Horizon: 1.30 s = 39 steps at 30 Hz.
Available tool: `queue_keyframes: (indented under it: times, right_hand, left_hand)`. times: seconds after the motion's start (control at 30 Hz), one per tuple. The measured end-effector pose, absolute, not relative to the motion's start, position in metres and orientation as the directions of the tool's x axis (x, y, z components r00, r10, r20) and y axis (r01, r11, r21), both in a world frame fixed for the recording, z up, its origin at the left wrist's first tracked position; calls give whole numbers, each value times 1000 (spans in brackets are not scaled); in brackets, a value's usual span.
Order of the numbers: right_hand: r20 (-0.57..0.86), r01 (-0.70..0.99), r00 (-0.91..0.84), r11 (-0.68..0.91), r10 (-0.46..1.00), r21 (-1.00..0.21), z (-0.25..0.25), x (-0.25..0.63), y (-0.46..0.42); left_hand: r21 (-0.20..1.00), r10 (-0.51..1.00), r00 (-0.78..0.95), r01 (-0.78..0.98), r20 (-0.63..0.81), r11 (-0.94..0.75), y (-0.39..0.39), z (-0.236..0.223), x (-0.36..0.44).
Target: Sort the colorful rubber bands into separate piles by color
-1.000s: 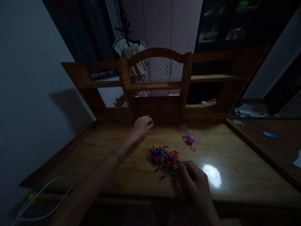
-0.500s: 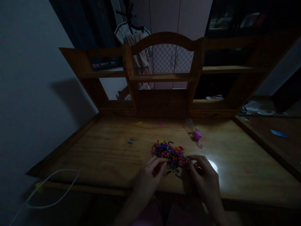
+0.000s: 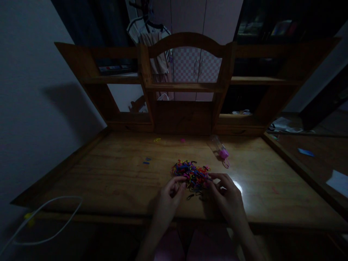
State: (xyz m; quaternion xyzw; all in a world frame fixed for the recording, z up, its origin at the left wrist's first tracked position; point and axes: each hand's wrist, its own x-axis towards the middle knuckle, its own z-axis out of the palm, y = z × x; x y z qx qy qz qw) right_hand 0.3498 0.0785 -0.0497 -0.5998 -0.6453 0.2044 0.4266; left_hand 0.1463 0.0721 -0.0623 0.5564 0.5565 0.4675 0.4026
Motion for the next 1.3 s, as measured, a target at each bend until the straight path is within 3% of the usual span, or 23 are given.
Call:
queue_keyframes:
  times: [0.27,0.53,0.83,1.3]
  right_hand:
    - [348,746,-15,242,937,-620,-51,331,94]
    - [380,626,36,276,924,-729,-45,332,96]
    - [243,542,66,169,968,-823,-31,327,89]
    - [304,517,-139,331,943,-790,-29,305,77]
  left_hand:
    - [974,995,-47,212,87,-75,72,-61,149]
    - [969,994,-49,232,93,-79,73,-67,149]
    - [981,995,-38,174,91,-83,74,-68,150]
    - [982,999,-30,187,12,-6,71,-59,151]
